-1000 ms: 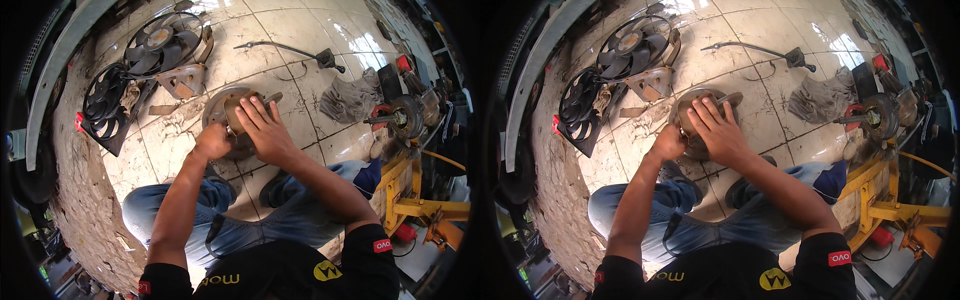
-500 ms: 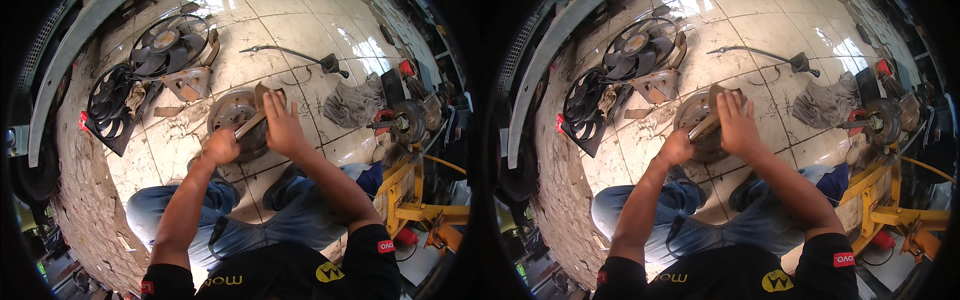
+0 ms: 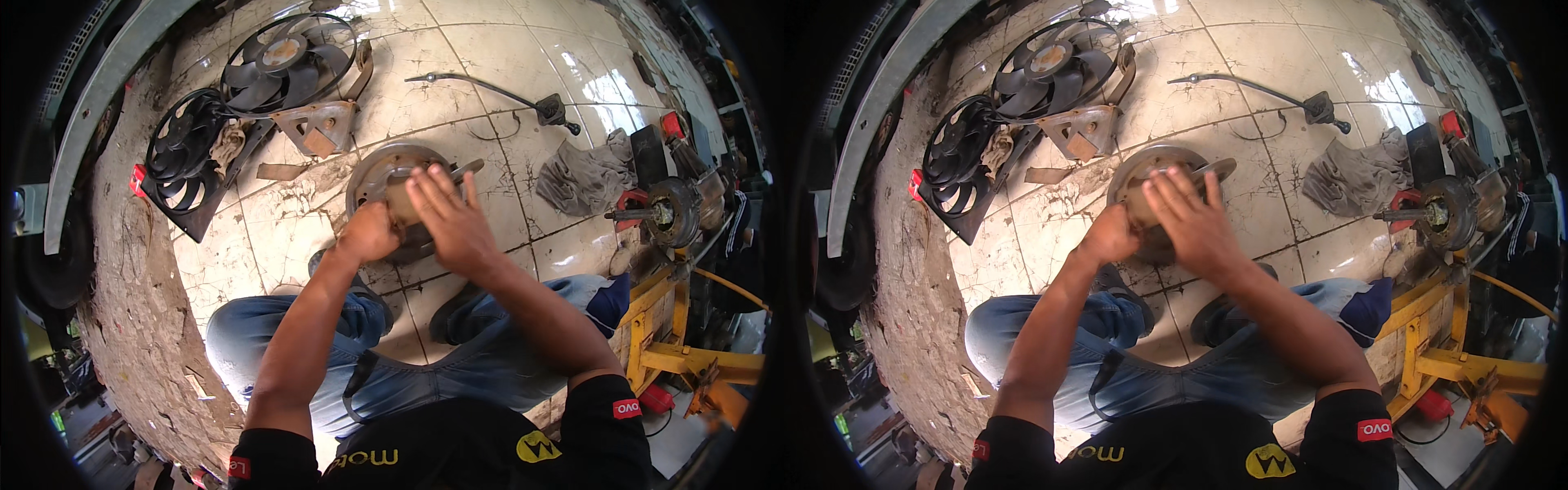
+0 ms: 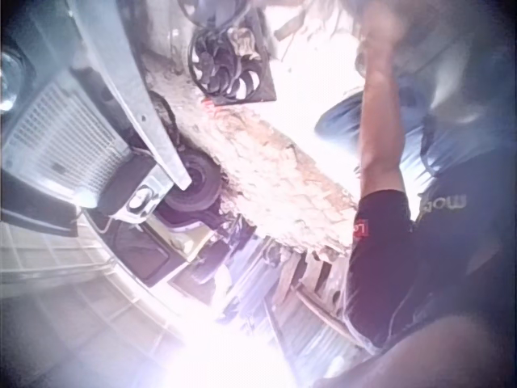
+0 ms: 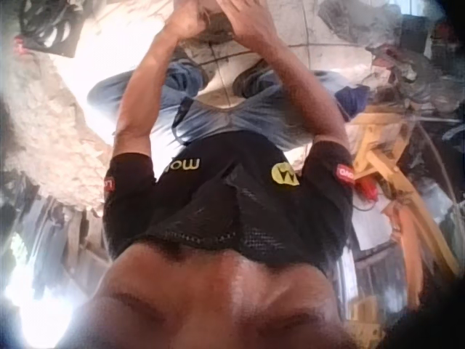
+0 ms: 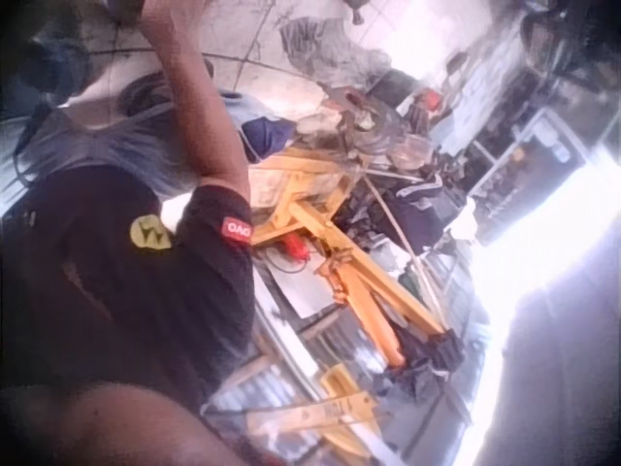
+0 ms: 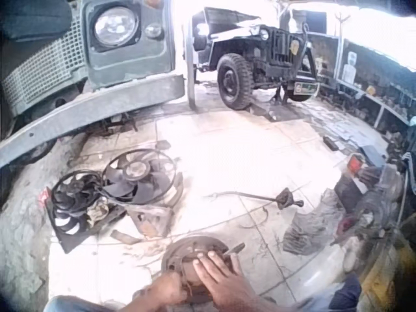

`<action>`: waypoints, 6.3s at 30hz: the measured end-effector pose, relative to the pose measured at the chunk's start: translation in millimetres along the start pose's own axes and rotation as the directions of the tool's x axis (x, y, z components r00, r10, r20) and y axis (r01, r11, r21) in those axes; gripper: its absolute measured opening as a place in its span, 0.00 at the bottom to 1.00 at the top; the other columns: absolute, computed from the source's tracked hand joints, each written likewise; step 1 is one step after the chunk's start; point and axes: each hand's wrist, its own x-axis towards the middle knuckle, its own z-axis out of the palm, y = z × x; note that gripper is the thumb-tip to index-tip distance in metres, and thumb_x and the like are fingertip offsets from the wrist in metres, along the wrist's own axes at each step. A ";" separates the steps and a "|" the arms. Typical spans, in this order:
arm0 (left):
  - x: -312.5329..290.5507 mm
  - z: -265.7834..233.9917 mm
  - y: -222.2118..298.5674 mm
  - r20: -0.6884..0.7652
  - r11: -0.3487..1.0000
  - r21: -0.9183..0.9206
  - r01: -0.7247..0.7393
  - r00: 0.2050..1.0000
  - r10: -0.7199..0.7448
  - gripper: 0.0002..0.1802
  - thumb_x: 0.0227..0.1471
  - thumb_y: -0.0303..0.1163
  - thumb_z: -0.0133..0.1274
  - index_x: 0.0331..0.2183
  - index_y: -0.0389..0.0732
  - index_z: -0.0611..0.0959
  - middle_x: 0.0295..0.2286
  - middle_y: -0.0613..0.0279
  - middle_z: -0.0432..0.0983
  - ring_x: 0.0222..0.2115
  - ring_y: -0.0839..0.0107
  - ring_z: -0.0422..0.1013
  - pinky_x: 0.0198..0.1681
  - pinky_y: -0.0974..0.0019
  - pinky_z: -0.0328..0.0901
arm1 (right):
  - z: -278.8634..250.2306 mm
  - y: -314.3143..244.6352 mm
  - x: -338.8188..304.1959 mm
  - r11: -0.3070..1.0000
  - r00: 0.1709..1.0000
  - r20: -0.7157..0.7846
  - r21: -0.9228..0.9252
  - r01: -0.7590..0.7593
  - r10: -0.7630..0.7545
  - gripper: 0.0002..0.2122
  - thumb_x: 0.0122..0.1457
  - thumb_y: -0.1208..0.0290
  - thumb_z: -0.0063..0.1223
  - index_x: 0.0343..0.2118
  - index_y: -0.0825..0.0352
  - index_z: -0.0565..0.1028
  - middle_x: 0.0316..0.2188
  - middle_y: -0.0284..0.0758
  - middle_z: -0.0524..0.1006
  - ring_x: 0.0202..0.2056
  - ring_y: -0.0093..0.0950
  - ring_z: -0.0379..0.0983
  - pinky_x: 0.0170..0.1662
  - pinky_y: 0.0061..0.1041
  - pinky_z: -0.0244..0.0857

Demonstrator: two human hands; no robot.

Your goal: The person sits on the floor and uses a sanding block to scrub the surface of a brake drum. They rotate the drum periodically to clean different sections.

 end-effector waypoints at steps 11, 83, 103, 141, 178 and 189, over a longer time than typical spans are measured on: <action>1.9 0.1 3.4 -0.060 0.999 -0.049 -0.022 0.998 0.019 0.34 0.43 0.28 0.52 0.56 0.41 0.74 0.37 0.38 0.78 0.41 0.45 0.75 0.49 0.52 0.69 | -15.5 24.1 6.7 0.993 0.992 0.046 -0.014 -0.115 0.115 0.40 0.49 0.78 0.51 0.68 0.68 0.51 0.68 0.46 0.53 0.70 0.44 0.43 0.69 0.56 0.33; 6.3 -3.6 -1.5 -0.080 1.000 0.020 -0.013 0.997 0.014 0.13 0.42 0.29 0.52 0.28 0.30 0.83 0.31 0.37 0.79 0.37 0.43 0.76 0.46 0.51 0.71 | -9.2 13.3 -6.7 0.993 0.996 0.088 -0.116 0.036 -0.026 0.39 0.52 0.66 0.54 0.67 0.73 0.53 0.69 0.52 0.48 0.70 0.52 0.41 0.68 0.54 0.38; 6.6 10.6 2.9 -0.197 0.986 -0.060 -0.158 0.970 0.144 0.16 0.42 0.27 0.53 0.35 0.29 0.83 0.33 0.35 0.79 0.39 0.44 0.76 0.48 0.52 0.70 | -9.0 10.8 3.6 0.999 0.999 -0.035 -0.036 -0.012 0.011 0.35 0.52 0.74 0.49 0.66 0.71 0.56 0.68 0.52 0.50 0.69 0.52 0.43 0.68 0.53 0.37; 8.1 15.7 4.0 -0.015 0.995 0.073 -0.069 0.997 0.071 0.34 0.43 0.27 0.54 0.56 0.42 0.73 0.43 0.44 0.78 0.46 0.48 0.74 0.53 0.52 0.67 | -12.5 8.7 6.3 0.985 0.993 0.015 -0.124 0.118 -0.117 0.26 0.60 0.76 0.38 0.64 0.69 0.61 0.67 0.44 0.57 0.68 0.46 0.48 0.68 0.54 0.37; 9.3 16.4 6.5 0.013 0.993 0.108 -0.055 0.998 0.054 0.34 0.43 0.27 0.54 0.56 0.43 0.74 0.43 0.43 0.78 0.46 0.47 0.74 0.53 0.52 0.68 | -10.0 17.3 7.5 0.994 0.994 0.015 -0.034 0.108 -0.107 0.28 0.57 0.77 0.45 0.64 0.67 0.62 0.65 0.43 0.60 0.67 0.46 0.50 0.68 0.50 0.42; 6.3 17.3 6.4 -0.064 0.993 0.020 -0.114 0.991 0.115 0.39 0.42 0.27 0.55 0.60 0.46 0.69 0.44 0.44 0.78 0.47 0.48 0.74 0.53 0.53 0.68 | -9.2 28.3 12.3 1.000 0.997 -0.074 -0.003 -0.024 0.024 0.29 0.57 0.79 0.41 0.65 0.67 0.60 0.63 0.42 0.64 0.68 0.47 0.50 0.69 0.51 0.39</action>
